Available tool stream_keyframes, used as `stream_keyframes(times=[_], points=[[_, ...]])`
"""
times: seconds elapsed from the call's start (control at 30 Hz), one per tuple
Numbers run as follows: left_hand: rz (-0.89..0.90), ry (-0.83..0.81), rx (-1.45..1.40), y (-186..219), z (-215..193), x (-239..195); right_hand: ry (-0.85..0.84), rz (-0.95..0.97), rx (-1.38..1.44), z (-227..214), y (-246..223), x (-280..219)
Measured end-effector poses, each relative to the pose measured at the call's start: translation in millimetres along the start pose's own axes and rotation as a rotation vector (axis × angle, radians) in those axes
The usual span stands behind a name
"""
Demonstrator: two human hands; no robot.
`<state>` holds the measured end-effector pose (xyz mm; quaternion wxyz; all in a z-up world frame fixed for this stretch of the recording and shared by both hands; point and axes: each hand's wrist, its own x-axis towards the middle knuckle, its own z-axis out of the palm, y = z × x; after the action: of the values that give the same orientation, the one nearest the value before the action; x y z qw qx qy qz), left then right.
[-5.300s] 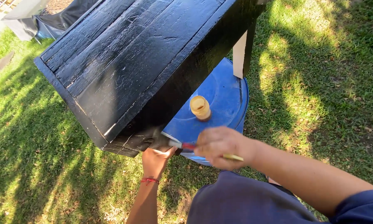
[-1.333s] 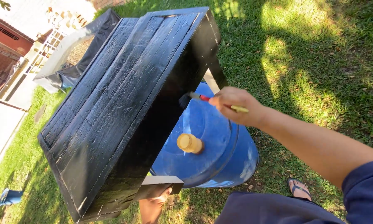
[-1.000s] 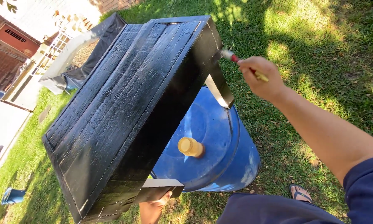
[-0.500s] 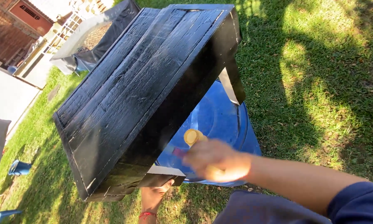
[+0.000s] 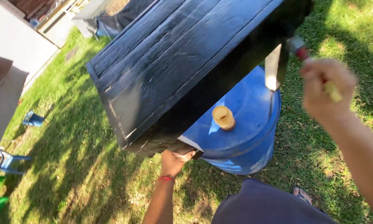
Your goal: Painting a wooden structure and mixing a substance in a jar.
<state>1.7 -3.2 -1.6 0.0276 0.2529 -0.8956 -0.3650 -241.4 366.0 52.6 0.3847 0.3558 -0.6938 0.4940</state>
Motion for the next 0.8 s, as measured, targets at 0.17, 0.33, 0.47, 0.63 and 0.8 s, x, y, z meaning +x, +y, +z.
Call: stream_keyframes(times=[0.17, 0.33, 0.47, 0.63, 0.8], points=[[0.112, 0.138, 0.045, -83.5, 37.2, 34.1, -0.180, 0.644, 0.493, 84.0, -145.2, -24.1], [0.282, 0.231, 0.133, -113.3, 60.4, 38.1, -0.213, -0.322, 0.521, 104.5, -197.0, -36.1], [0.394, 0.461, 0.420, -114.9, 66.3, 49.7, -0.342, -0.433, 0.779, 96.6, -249.7, -32.2], [0.147, 0.260, 0.261, -116.4, 59.5, 63.8, -0.255, -0.333, 0.623, 102.0, -192.1, -36.1], [0.055, 0.101, 0.046, -69.7, 38.0, 39.2, -0.040, -0.079, 0.396, 44.3, -138.2, -15.1]])
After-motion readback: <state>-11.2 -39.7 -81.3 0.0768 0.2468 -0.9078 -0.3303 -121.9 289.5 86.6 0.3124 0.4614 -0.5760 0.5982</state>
